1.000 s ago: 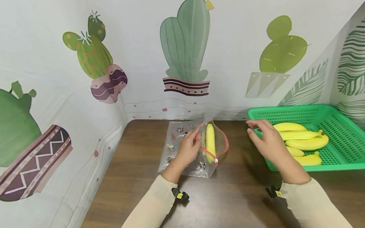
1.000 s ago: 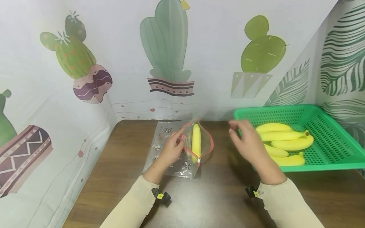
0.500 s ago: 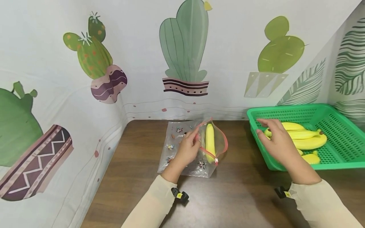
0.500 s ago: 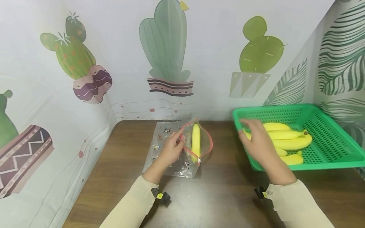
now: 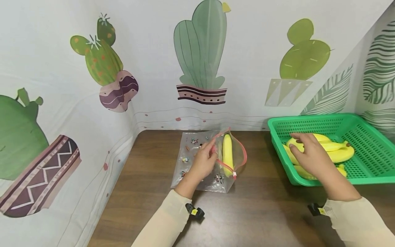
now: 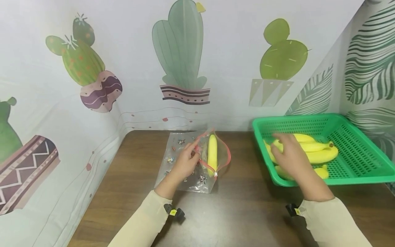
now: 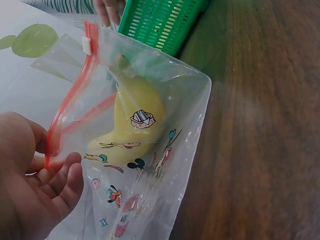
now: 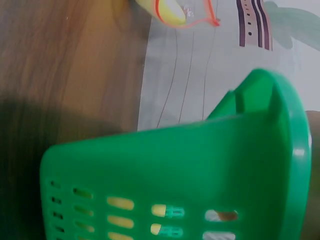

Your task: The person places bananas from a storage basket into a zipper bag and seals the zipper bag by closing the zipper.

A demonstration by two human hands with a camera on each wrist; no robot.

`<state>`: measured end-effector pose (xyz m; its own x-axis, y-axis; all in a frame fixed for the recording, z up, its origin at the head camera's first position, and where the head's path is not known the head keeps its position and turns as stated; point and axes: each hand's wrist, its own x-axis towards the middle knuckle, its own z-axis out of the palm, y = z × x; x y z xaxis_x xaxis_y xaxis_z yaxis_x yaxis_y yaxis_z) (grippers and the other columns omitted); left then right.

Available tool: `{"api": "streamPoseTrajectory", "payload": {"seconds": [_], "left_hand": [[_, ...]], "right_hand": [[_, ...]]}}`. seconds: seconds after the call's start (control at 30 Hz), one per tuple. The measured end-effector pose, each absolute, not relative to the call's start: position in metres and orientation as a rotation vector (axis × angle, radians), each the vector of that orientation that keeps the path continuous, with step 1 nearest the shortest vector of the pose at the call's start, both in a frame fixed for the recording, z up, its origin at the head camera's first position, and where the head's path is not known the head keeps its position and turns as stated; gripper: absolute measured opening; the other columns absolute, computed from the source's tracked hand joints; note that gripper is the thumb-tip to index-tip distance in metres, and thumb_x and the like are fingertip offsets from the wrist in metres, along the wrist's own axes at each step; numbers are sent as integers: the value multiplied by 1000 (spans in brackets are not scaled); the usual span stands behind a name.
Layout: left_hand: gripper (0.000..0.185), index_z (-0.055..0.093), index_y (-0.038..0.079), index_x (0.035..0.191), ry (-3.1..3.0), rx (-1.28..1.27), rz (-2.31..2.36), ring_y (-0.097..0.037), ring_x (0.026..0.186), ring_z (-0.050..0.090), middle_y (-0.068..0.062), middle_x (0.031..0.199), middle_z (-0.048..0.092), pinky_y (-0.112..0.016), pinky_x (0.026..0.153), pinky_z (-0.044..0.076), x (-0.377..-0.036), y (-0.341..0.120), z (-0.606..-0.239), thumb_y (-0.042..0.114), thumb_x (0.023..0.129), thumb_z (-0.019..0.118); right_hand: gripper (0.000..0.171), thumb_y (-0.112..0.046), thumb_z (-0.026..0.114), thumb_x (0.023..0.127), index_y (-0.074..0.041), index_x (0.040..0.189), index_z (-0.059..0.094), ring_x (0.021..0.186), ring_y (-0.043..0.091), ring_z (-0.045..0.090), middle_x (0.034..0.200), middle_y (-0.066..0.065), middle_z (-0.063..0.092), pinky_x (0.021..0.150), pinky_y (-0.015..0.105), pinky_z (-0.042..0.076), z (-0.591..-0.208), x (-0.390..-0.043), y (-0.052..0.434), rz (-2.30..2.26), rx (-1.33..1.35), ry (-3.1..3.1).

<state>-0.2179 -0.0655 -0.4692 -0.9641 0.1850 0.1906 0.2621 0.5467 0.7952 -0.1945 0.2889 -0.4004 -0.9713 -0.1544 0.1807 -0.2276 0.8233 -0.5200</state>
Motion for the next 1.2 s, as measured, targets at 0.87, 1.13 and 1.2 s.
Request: {"api": "streamPoseTrajectory", "payload": {"seconds": [0.87,1.13,1.2], "left_hand": [[59,41,12,155,-2687,-376,-1423,-20,103,57,-9,133,59,-35,90,51,-217,-65,-468,16,98,53],[58,42,11,154,-2678,-380,-1397,-24,116,58,-10,140,57,-42,104,49,-218,-65,-469,16,98,53],[58,42,11,155,-2682,-384,-1388,-22,108,58,-9,134,59,-38,96,51,-217,-65,-470,16,97,53]], "right_hand": [[56,-30,58,101,14,136,51,114,56,56,128,40,56,88,64,49,-420,-213,319,665,360,-3191],[58,-26,61,97,17,134,51,119,62,50,129,42,55,92,68,46,-424,-216,323,594,383,-3264],[57,-25,63,96,17,133,51,118,62,50,128,42,55,91,68,46,-425,-216,324,571,369,-3281]]}}
